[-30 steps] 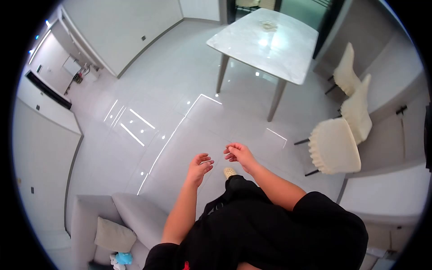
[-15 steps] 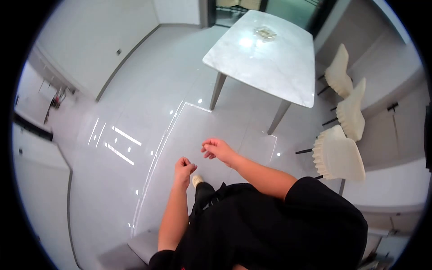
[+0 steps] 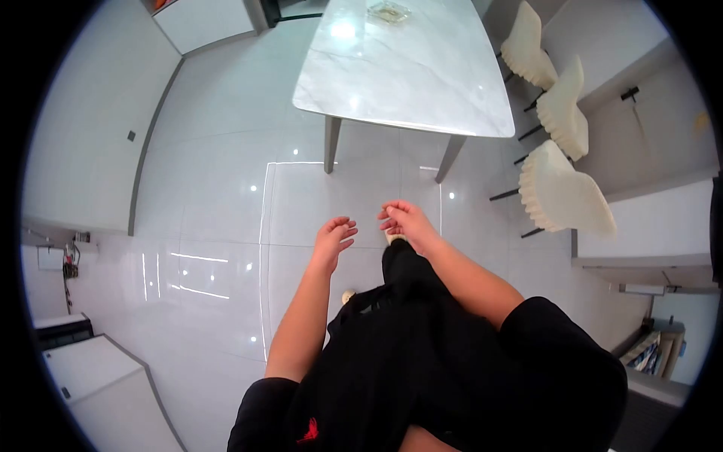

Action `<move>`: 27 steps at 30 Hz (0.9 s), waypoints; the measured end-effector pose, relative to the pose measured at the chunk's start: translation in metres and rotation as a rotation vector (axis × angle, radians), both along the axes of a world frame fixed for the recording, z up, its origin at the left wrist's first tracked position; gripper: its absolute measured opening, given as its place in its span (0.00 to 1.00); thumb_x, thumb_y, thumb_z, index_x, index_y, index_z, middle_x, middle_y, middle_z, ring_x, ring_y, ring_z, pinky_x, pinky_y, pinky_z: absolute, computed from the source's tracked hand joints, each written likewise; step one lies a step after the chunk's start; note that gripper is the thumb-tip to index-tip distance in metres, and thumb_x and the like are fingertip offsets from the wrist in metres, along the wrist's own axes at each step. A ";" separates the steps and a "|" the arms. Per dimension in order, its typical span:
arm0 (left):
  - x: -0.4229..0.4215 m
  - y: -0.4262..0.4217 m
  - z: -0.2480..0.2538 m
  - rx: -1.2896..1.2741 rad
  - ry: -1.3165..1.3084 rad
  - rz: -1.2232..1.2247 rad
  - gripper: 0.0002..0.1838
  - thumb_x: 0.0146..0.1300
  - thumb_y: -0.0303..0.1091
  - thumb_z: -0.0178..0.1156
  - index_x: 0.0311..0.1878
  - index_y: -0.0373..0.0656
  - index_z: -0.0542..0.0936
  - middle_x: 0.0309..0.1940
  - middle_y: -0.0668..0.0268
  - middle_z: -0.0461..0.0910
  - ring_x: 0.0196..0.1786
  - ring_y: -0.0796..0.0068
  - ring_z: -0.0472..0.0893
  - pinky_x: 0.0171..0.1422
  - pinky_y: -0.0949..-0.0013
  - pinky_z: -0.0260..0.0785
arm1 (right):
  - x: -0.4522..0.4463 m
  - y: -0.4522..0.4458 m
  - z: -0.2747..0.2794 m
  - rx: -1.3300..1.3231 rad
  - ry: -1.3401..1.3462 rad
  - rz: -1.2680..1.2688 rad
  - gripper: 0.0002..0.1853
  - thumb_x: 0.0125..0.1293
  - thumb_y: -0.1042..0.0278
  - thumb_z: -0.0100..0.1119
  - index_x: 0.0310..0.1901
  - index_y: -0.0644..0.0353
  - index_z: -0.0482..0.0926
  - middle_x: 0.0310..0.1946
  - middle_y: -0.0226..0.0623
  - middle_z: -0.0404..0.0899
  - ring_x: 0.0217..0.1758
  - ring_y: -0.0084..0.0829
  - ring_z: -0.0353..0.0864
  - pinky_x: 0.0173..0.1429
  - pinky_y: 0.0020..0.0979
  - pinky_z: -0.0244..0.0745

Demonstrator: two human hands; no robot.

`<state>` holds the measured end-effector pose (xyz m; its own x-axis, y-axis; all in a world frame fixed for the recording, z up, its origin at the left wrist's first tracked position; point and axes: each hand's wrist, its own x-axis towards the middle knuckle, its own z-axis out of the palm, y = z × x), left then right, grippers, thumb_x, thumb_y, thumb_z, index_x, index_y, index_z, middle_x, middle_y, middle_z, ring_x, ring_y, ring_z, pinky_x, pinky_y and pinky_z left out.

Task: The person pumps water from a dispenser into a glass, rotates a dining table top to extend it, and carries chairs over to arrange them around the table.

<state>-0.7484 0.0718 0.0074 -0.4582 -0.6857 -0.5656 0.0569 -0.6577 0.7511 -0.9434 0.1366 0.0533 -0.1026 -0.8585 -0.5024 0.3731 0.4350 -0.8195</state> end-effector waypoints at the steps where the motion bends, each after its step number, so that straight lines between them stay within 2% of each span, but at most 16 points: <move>1: -0.012 -0.009 -0.003 0.025 -0.009 -0.021 0.20 0.56 0.31 0.49 0.53 0.37 0.64 0.47 0.58 0.72 0.51 0.64 0.72 0.53 0.61 0.65 | -0.013 -0.006 -0.005 0.016 -0.011 -0.022 0.13 0.64 0.64 0.46 0.46 0.61 0.69 0.38 0.35 0.75 0.35 0.25 0.76 0.38 0.24 0.70; 5: -0.057 -0.065 -0.012 0.089 -0.072 -0.030 0.22 0.57 0.32 0.48 0.56 0.37 0.62 0.49 0.57 0.70 0.51 0.63 0.72 0.53 0.61 0.65 | -0.083 -0.049 -0.031 0.042 -0.109 -0.205 0.12 0.62 0.63 0.48 0.43 0.61 0.70 0.36 0.36 0.75 0.34 0.27 0.76 0.36 0.26 0.70; 7: -0.073 -0.089 -0.024 0.094 -0.045 0.057 0.25 0.58 0.34 0.48 0.58 0.37 0.59 0.52 0.55 0.68 0.51 0.62 0.71 0.53 0.61 0.65 | -0.127 -0.065 -0.053 -0.003 -0.106 -0.343 0.13 0.62 0.63 0.48 0.43 0.62 0.69 0.36 0.37 0.74 0.34 0.28 0.76 0.36 0.27 0.70; 8: -0.082 -0.102 -0.030 0.118 -0.069 0.060 0.25 0.58 0.34 0.48 0.58 0.37 0.59 0.52 0.55 0.68 0.51 0.62 0.71 0.53 0.61 0.65 | -0.150 -0.075 -0.063 0.026 -0.124 -0.343 0.13 0.62 0.63 0.48 0.43 0.62 0.69 0.36 0.37 0.74 0.34 0.28 0.76 0.36 0.27 0.70; 10: -0.102 -0.135 -0.036 0.129 -0.119 0.159 0.26 0.58 0.35 0.48 0.59 0.36 0.58 0.54 0.54 0.65 0.52 0.61 0.70 0.54 0.60 0.64 | -0.195 -0.096 -0.077 0.088 -0.245 -0.563 0.14 0.61 0.62 0.48 0.44 0.62 0.67 0.36 0.38 0.74 0.34 0.29 0.76 0.36 0.29 0.71; 11: -0.112 -0.138 -0.038 0.144 -0.138 0.150 0.26 0.58 0.35 0.48 0.59 0.36 0.58 0.54 0.54 0.65 0.52 0.61 0.70 0.54 0.60 0.64 | -0.214 -0.093 -0.090 0.108 -0.257 -0.574 0.14 0.61 0.62 0.48 0.44 0.62 0.67 0.36 0.38 0.74 0.34 0.29 0.76 0.36 0.29 0.71; 13: -0.137 -0.158 -0.041 0.191 -0.147 0.213 0.28 0.57 0.34 0.47 0.61 0.34 0.56 0.53 0.52 0.66 0.52 0.61 0.71 0.53 0.60 0.64 | -0.251 -0.105 -0.111 0.169 -0.393 -0.746 0.18 0.62 0.60 0.47 0.49 0.62 0.64 0.42 0.40 0.72 0.41 0.32 0.74 0.40 0.32 0.70; 14: -0.150 -0.167 -0.040 0.213 -0.140 0.224 0.30 0.58 0.34 0.46 0.62 0.34 0.54 0.55 0.52 0.64 0.54 0.60 0.69 0.54 0.58 0.63 | -0.264 -0.118 -0.110 0.147 -0.392 -0.753 0.18 0.62 0.60 0.47 0.49 0.62 0.64 0.42 0.40 0.72 0.41 0.32 0.74 0.40 0.32 0.70; 16: -0.174 -0.185 -0.039 0.229 -0.135 0.255 0.29 0.58 0.34 0.46 0.62 0.35 0.53 0.56 0.52 0.63 0.55 0.60 0.68 0.54 0.57 0.63 | -0.274 -0.126 -0.109 0.308 -0.363 -0.886 0.21 0.62 0.58 0.48 0.53 0.61 0.62 0.48 0.42 0.69 0.49 0.35 0.70 0.49 0.35 0.67; 17: -0.183 -0.195 -0.044 0.262 -0.136 0.296 0.29 0.58 0.34 0.46 0.62 0.35 0.53 0.57 0.52 0.61 0.56 0.60 0.67 0.55 0.56 0.62 | -0.280 -0.132 -0.112 0.297 -0.364 -0.891 0.21 0.62 0.58 0.48 0.53 0.61 0.62 0.48 0.42 0.69 0.49 0.35 0.70 0.49 0.35 0.67; 19: -0.200 -0.217 -0.046 0.277 -0.100 0.307 0.29 0.60 0.37 0.46 0.62 0.36 0.53 0.58 0.53 0.59 0.57 0.59 0.65 0.55 0.55 0.62 | -0.288 -0.142 -0.116 0.262 -0.534 -0.948 0.24 0.62 0.56 0.49 0.55 0.61 0.61 0.53 0.42 0.63 0.54 0.37 0.65 0.60 0.39 0.60; 20: -0.212 -0.225 -0.043 0.310 -0.118 0.332 0.29 0.61 0.40 0.47 0.62 0.37 0.55 0.58 0.54 0.60 0.58 0.60 0.65 0.56 0.55 0.61 | -0.290 -0.147 -0.118 0.221 -0.572 -1.012 0.23 0.63 0.57 0.48 0.55 0.60 0.61 0.53 0.39 0.64 0.56 0.37 0.64 0.62 0.40 0.58; 22: -0.224 -0.245 -0.047 0.347 -0.139 0.340 0.29 0.61 0.42 0.49 0.61 0.38 0.56 0.58 0.55 0.61 0.58 0.60 0.64 0.57 0.55 0.61 | -0.294 -0.157 -0.122 0.184 -0.595 -1.057 0.22 0.63 0.59 0.49 0.55 0.60 0.62 0.52 0.39 0.66 0.55 0.36 0.65 0.60 0.39 0.60; 24: -0.224 -0.254 -0.067 0.424 0.133 0.409 0.28 0.62 0.46 0.49 0.59 0.39 0.59 0.57 0.58 0.63 0.59 0.61 0.64 0.59 0.55 0.60 | -0.290 -0.156 -0.124 0.175 -0.615 -1.117 0.21 0.63 0.61 0.50 0.54 0.60 0.63 0.52 0.38 0.67 0.55 0.36 0.66 0.59 0.39 0.62; 25: -0.227 -0.252 -0.070 0.450 0.114 0.392 0.28 0.62 0.46 0.49 0.59 0.39 0.59 0.57 0.58 0.63 0.59 0.61 0.64 0.59 0.55 0.60 | -0.288 -0.156 -0.126 0.153 -0.612 -1.151 0.20 0.63 0.62 0.50 0.54 0.61 0.64 0.52 0.38 0.67 0.54 0.36 0.67 0.59 0.39 0.63; 27: -0.238 -0.258 -0.068 0.440 0.062 0.581 0.24 0.65 0.47 0.44 0.58 0.43 0.61 0.56 0.61 0.65 0.60 0.61 0.64 0.62 0.56 0.58 | -0.283 -0.158 -0.128 0.122 -0.607 -1.210 0.19 0.63 0.63 0.50 0.53 0.61 0.64 0.51 0.38 0.68 0.54 0.36 0.67 0.58 0.39 0.64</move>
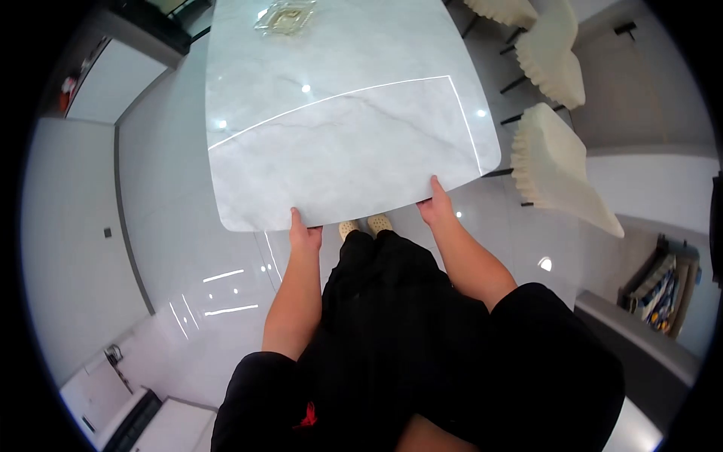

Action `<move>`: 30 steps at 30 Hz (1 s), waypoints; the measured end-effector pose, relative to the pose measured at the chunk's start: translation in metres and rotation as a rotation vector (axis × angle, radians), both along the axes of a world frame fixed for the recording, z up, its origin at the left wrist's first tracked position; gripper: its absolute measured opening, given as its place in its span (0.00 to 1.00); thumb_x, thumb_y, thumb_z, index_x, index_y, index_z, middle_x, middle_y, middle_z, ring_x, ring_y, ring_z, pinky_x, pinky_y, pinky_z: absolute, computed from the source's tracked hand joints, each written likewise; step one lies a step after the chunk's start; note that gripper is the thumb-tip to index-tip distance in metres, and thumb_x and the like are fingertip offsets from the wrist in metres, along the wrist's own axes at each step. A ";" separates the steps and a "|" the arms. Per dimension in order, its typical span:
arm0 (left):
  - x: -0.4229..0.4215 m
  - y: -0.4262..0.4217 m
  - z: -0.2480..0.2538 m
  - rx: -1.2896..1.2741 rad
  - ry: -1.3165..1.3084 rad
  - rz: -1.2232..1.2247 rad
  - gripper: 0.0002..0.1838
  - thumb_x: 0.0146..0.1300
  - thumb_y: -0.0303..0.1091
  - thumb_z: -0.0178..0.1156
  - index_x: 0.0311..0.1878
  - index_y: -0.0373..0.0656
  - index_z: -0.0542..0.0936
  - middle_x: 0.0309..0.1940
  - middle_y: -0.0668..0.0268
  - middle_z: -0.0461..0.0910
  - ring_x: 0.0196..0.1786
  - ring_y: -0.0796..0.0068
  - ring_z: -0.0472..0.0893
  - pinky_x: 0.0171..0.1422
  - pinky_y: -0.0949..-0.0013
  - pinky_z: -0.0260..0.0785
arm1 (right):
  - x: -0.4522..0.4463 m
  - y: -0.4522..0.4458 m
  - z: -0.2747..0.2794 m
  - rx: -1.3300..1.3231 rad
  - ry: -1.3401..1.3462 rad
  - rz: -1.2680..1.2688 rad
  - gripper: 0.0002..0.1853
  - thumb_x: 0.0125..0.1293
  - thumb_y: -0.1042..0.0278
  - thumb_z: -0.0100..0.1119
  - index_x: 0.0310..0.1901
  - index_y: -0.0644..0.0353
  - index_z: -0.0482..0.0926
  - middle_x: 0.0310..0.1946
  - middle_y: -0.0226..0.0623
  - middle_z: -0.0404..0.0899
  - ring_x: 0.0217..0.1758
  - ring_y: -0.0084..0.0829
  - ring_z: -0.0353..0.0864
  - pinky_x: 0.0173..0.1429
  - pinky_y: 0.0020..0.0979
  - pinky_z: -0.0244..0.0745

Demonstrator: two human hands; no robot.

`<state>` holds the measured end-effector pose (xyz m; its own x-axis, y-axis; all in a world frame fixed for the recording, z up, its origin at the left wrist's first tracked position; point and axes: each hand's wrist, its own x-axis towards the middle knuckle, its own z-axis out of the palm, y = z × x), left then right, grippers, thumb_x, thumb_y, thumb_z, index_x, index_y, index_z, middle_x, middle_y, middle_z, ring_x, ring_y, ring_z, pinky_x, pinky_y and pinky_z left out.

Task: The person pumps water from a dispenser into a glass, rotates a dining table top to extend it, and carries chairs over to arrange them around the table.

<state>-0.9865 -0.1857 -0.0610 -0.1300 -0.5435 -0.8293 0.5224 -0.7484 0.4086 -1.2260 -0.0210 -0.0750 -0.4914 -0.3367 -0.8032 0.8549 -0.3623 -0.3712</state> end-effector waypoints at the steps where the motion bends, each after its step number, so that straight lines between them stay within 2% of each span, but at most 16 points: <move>1: -0.003 -0.003 -0.001 0.003 0.008 -0.028 0.24 0.65 0.47 0.44 0.58 0.43 0.61 0.56 0.61 0.65 0.60 0.61 0.64 0.62 0.56 0.58 | 0.000 -0.003 -0.001 -0.001 0.004 -0.023 0.19 0.63 0.63 0.50 0.53 0.62 0.64 0.51 0.38 0.68 0.54 0.37 0.67 0.58 0.39 0.65; 6: -0.003 0.001 -0.002 -0.009 0.073 0.036 0.24 0.65 0.48 0.42 0.58 0.45 0.62 0.57 0.63 0.65 0.59 0.61 0.65 0.63 0.55 0.58 | 0.004 -0.007 -0.004 -0.060 -0.004 -0.115 0.20 0.63 0.63 0.50 0.53 0.63 0.64 0.52 0.40 0.68 0.54 0.37 0.68 0.58 0.39 0.65; 8: -0.001 0.000 -0.005 0.021 0.105 0.047 0.24 0.65 0.49 0.42 0.58 0.45 0.62 0.57 0.63 0.64 0.59 0.61 0.65 0.63 0.55 0.58 | 0.004 -0.008 -0.005 -0.062 -0.013 -0.126 0.20 0.65 0.62 0.46 0.56 0.62 0.61 0.56 0.40 0.64 0.58 0.39 0.64 0.62 0.41 0.59; 12: -0.005 -0.004 0.005 0.089 0.183 0.092 0.25 0.64 0.48 0.46 0.59 0.44 0.62 0.57 0.62 0.64 0.58 0.60 0.65 0.63 0.54 0.58 | -0.003 -0.016 -0.010 -0.150 -0.019 -0.093 0.20 0.65 0.61 0.45 0.55 0.62 0.62 0.56 0.40 0.64 0.59 0.40 0.63 0.63 0.42 0.58; 18: 0.010 -0.008 -0.005 0.121 0.268 0.102 0.25 0.63 0.49 0.46 0.58 0.44 0.63 0.56 0.62 0.65 0.58 0.60 0.65 0.62 0.54 0.58 | 0.008 -0.022 0.011 -0.075 -0.063 -0.107 0.21 0.65 0.60 0.44 0.56 0.62 0.62 0.57 0.40 0.64 0.59 0.41 0.63 0.63 0.42 0.58; 22: 0.036 -0.029 0.009 0.142 0.119 0.105 0.25 0.64 0.49 0.45 0.58 0.43 0.64 0.56 0.61 0.65 0.58 0.59 0.66 0.62 0.53 0.59 | 0.039 -0.035 0.016 -0.102 -0.107 -0.073 0.21 0.64 0.59 0.45 0.56 0.61 0.63 0.56 0.39 0.65 0.59 0.40 0.64 0.63 0.43 0.59; 26: 0.075 -0.061 0.017 0.127 0.166 0.048 0.25 0.64 0.52 0.42 0.58 0.45 0.64 0.57 0.62 0.64 0.60 0.59 0.64 0.62 0.53 0.57 | 0.088 -0.058 0.041 -0.043 -0.131 -0.082 0.22 0.64 0.57 0.44 0.57 0.60 0.62 0.57 0.38 0.64 0.60 0.40 0.63 0.63 0.43 0.57; 30: 0.131 -0.099 0.018 0.146 0.197 0.018 0.25 0.64 0.52 0.42 0.57 0.45 0.64 0.57 0.62 0.65 0.60 0.59 0.64 0.63 0.53 0.57 | 0.155 -0.080 0.040 -0.037 -0.116 -0.091 0.22 0.65 0.55 0.41 0.57 0.59 0.62 0.57 0.38 0.63 0.60 0.40 0.62 0.64 0.44 0.55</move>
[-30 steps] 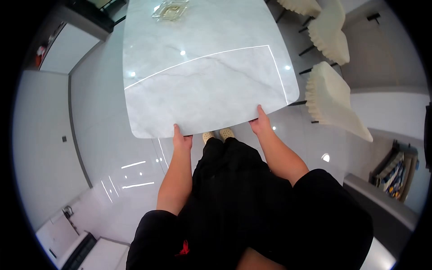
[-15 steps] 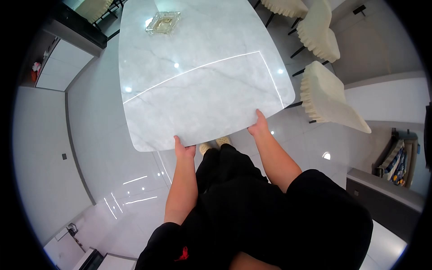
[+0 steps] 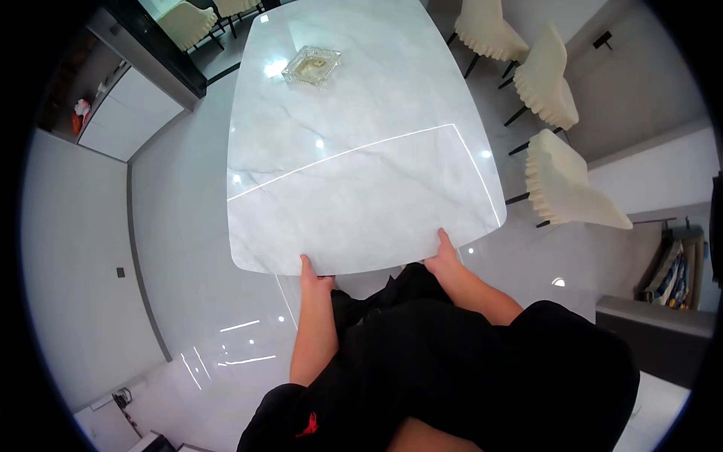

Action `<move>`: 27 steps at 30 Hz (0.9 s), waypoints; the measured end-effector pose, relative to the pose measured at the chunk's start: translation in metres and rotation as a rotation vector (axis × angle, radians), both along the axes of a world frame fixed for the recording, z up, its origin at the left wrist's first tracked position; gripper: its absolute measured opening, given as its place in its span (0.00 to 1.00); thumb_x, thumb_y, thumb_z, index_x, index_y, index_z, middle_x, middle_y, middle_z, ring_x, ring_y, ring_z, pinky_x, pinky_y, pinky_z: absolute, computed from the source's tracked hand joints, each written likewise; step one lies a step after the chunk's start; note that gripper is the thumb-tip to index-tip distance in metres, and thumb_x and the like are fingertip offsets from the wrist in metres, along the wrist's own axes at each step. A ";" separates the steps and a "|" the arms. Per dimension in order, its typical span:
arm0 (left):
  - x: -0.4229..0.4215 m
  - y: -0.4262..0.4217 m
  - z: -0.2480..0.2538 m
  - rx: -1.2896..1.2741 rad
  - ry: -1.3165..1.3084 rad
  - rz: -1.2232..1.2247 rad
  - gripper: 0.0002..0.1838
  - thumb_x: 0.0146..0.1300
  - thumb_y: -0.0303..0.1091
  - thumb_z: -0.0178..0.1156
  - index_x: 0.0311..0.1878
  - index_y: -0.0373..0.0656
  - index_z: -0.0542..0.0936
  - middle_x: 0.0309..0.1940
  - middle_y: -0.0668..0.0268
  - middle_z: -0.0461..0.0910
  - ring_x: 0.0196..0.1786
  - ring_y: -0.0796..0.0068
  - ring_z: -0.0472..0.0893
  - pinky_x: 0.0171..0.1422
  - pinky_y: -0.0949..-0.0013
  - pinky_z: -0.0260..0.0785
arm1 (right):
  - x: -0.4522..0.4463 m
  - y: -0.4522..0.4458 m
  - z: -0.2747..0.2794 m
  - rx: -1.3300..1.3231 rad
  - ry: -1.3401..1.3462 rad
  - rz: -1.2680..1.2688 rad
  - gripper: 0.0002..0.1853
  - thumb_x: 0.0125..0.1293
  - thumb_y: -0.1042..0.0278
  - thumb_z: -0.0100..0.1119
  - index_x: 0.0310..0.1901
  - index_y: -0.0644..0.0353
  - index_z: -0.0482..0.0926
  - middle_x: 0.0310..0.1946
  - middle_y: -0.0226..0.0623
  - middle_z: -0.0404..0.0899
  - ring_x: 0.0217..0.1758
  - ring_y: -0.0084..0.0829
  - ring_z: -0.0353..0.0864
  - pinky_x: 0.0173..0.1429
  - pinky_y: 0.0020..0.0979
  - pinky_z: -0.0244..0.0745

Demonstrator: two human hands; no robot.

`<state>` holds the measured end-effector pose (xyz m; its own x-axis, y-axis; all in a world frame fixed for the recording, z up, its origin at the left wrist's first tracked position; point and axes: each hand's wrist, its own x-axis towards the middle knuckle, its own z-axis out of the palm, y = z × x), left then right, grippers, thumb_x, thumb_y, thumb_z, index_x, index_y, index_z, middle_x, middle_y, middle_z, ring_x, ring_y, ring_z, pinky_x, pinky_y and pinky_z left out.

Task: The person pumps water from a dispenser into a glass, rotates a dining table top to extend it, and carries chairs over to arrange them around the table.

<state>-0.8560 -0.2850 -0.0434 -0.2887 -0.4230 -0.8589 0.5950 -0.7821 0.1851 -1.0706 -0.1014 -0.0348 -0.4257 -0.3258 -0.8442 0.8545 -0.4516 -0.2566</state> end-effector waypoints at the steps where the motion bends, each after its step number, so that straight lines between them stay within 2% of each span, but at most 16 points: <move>1: 0.016 -0.010 0.000 -0.006 0.008 -0.010 0.25 0.64 0.52 0.42 0.57 0.45 0.64 0.57 0.62 0.65 0.60 0.59 0.64 0.63 0.53 0.57 | 0.018 -0.004 -0.011 -0.051 -0.010 -0.010 0.23 0.66 0.55 0.40 0.57 0.59 0.62 0.58 0.38 0.63 0.61 0.41 0.61 0.65 0.44 0.55; 8: 0.130 -0.078 -0.008 -0.009 0.030 -0.146 0.26 0.65 0.53 0.39 0.59 0.45 0.63 0.59 0.63 0.64 0.61 0.60 0.63 0.64 0.52 0.56 | 0.155 -0.047 -0.022 -0.193 -0.049 -0.118 0.23 0.66 0.54 0.38 0.58 0.59 0.62 0.59 0.38 0.62 0.62 0.42 0.59 0.65 0.46 0.52; 13: 0.184 -0.117 -0.015 -0.018 0.089 -0.206 0.27 0.65 0.54 0.35 0.60 0.46 0.62 0.59 0.63 0.63 0.61 0.59 0.63 0.64 0.52 0.55 | 0.221 -0.072 -0.017 -0.163 -0.074 -0.119 0.24 0.66 0.54 0.39 0.58 0.59 0.60 0.59 0.39 0.62 0.61 0.43 0.60 0.64 0.47 0.55; 15: 0.201 -0.125 -0.009 -0.008 0.031 -0.233 0.27 0.65 0.54 0.34 0.60 0.46 0.62 0.59 0.63 0.64 0.61 0.59 0.63 0.64 0.52 0.55 | 0.249 -0.075 -0.013 -0.134 -0.075 -0.134 0.23 0.66 0.55 0.39 0.58 0.59 0.60 0.59 0.39 0.62 0.61 0.43 0.60 0.64 0.46 0.55; 18: 0.224 -0.141 -0.004 -0.034 0.107 -0.280 0.27 0.65 0.54 0.35 0.59 0.46 0.62 0.59 0.62 0.63 0.61 0.58 0.63 0.64 0.51 0.55 | 0.268 -0.094 -0.019 -0.188 0.018 -0.211 0.22 0.66 0.57 0.41 0.57 0.60 0.61 0.58 0.40 0.63 0.60 0.43 0.62 0.63 0.46 0.57; 20: 0.251 -0.154 -0.008 -0.012 0.048 -0.292 0.27 0.65 0.54 0.36 0.59 0.46 0.62 0.59 0.62 0.64 0.61 0.58 0.63 0.64 0.51 0.55 | 0.300 -0.098 -0.033 -0.210 -0.046 -0.277 0.20 0.66 0.59 0.42 0.56 0.61 0.62 0.56 0.41 0.64 0.59 0.43 0.62 0.63 0.45 0.58; 21: 0.255 -0.164 -0.011 0.001 0.015 -0.299 0.26 0.65 0.53 0.36 0.59 0.46 0.62 0.59 0.62 0.64 0.61 0.58 0.63 0.64 0.51 0.55 | 0.311 -0.104 -0.038 -0.137 -0.016 -0.308 0.19 0.65 0.61 0.43 0.55 0.61 0.63 0.55 0.41 0.65 0.59 0.43 0.63 0.63 0.45 0.58; 25: 0.301 -0.200 -0.036 0.022 0.052 -0.327 0.26 0.65 0.53 0.37 0.59 0.45 0.62 0.58 0.62 0.64 0.60 0.57 0.64 0.64 0.50 0.55 | 0.365 -0.131 -0.049 -0.123 0.025 -0.316 0.20 0.66 0.60 0.41 0.56 0.61 0.62 0.56 0.41 0.64 0.60 0.43 0.62 0.63 0.44 0.58; 27: 0.318 -0.224 -0.053 -0.068 0.068 -0.321 0.26 0.65 0.51 0.40 0.59 0.44 0.62 0.59 0.61 0.63 0.61 0.58 0.63 0.63 0.51 0.55 | 0.384 -0.149 -0.056 -0.225 0.028 -0.351 0.21 0.66 0.59 0.40 0.56 0.62 0.62 0.57 0.41 0.64 0.60 0.42 0.62 0.63 0.44 0.57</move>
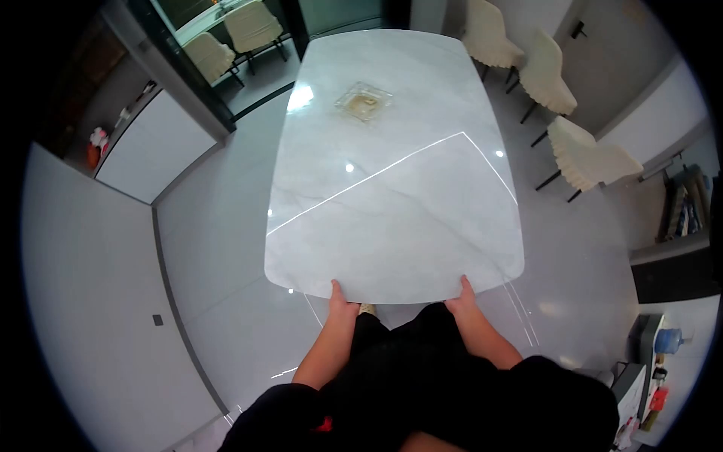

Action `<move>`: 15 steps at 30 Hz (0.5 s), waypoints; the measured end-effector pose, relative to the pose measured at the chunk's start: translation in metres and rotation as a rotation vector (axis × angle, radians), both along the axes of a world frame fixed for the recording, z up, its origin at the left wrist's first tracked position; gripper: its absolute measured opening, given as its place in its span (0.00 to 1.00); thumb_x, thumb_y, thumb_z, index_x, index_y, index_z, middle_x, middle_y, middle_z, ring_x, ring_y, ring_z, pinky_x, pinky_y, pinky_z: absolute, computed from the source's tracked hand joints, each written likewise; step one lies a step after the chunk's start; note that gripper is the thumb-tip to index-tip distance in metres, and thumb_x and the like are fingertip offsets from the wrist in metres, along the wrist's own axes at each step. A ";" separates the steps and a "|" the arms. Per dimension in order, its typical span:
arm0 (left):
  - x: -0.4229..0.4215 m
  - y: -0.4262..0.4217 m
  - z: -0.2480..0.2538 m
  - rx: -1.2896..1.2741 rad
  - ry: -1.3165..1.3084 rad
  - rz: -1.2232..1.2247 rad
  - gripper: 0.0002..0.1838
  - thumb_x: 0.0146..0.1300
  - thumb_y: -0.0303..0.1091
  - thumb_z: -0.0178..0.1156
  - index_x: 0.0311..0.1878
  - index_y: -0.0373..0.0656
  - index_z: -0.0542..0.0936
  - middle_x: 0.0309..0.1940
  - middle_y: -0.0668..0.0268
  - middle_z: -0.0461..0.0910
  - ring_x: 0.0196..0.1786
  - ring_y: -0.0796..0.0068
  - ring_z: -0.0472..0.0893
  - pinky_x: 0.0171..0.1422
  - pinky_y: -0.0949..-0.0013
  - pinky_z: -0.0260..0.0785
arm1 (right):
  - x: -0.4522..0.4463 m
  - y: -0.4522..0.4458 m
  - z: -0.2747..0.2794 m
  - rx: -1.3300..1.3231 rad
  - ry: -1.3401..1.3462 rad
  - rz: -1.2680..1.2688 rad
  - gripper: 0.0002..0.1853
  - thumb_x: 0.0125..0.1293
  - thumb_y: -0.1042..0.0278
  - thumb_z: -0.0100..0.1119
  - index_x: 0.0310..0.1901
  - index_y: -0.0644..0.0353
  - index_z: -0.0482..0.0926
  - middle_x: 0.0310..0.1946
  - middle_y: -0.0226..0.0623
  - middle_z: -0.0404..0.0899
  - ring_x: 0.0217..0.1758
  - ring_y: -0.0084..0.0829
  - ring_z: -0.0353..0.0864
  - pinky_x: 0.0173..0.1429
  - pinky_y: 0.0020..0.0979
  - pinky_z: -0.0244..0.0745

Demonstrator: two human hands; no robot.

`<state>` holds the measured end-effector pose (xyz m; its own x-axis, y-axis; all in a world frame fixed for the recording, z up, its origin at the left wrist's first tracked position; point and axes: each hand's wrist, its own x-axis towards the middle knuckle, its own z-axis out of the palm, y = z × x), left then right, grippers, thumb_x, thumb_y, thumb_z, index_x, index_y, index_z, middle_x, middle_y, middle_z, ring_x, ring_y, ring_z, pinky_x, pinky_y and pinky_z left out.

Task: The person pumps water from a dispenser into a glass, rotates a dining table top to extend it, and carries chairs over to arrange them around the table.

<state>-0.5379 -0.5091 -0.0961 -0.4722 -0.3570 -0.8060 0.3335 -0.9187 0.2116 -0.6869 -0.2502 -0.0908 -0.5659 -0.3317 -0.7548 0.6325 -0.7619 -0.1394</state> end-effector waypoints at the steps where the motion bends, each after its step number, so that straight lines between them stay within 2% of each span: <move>1: 0.013 -0.012 0.004 0.002 -0.006 0.013 0.26 0.65 0.51 0.40 0.59 0.44 0.62 0.59 0.61 0.63 0.61 0.58 0.63 0.63 0.51 0.55 | 0.016 -0.013 0.004 0.002 -0.006 0.013 0.21 0.66 0.59 0.40 0.56 0.62 0.62 0.57 0.41 0.64 0.60 0.42 0.62 0.63 0.44 0.57; 4: 0.033 -0.045 0.016 0.046 -0.026 -0.024 0.26 0.65 0.50 0.41 0.59 0.43 0.62 0.59 0.61 0.63 0.60 0.58 0.63 0.64 0.52 0.55 | 0.047 -0.040 0.013 0.054 -0.068 -0.014 0.21 0.67 0.58 0.37 0.57 0.61 0.62 0.58 0.39 0.63 0.60 0.42 0.62 0.64 0.43 0.57; 6: 0.054 -0.062 0.016 0.020 -0.035 -0.088 0.26 0.65 0.50 0.41 0.60 0.42 0.61 0.59 0.61 0.63 0.60 0.58 0.63 0.63 0.52 0.56 | 0.072 -0.050 0.011 -0.044 -0.100 -0.066 0.23 0.66 0.55 0.36 0.58 0.59 0.60 0.59 0.39 0.61 0.62 0.42 0.59 0.65 0.45 0.54; 10: 0.078 -0.094 0.012 0.038 -0.053 -0.141 0.26 0.65 0.51 0.40 0.60 0.43 0.61 0.59 0.60 0.62 0.61 0.58 0.63 0.63 0.52 0.55 | 0.108 -0.073 -0.009 -0.039 -0.080 -0.084 0.23 0.66 0.55 0.36 0.58 0.59 0.60 0.59 0.39 0.61 0.62 0.42 0.59 0.65 0.44 0.54; 12: 0.091 -0.111 0.008 0.063 0.029 -0.159 0.27 0.65 0.51 0.40 0.60 0.43 0.61 0.60 0.61 0.62 0.61 0.58 0.62 0.64 0.51 0.55 | 0.130 -0.091 -0.008 -0.091 -0.023 -0.137 0.22 0.67 0.56 0.35 0.58 0.59 0.60 0.59 0.38 0.61 0.62 0.42 0.59 0.65 0.44 0.54; 15: 0.114 -0.137 0.004 0.094 0.009 -0.211 0.27 0.65 0.51 0.39 0.60 0.43 0.61 0.60 0.61 0.62 0.62 0.58 0.61 0.64 0.51 0.54 | 0.160 -0.112 -0.007 0.019 -0.062 -0.177 0.22 0.67 0.58 0.35 0.58 0.59 0.60 0.59 0.39 0.61 0.62 0.42 0.58 0.65 0.45 0.53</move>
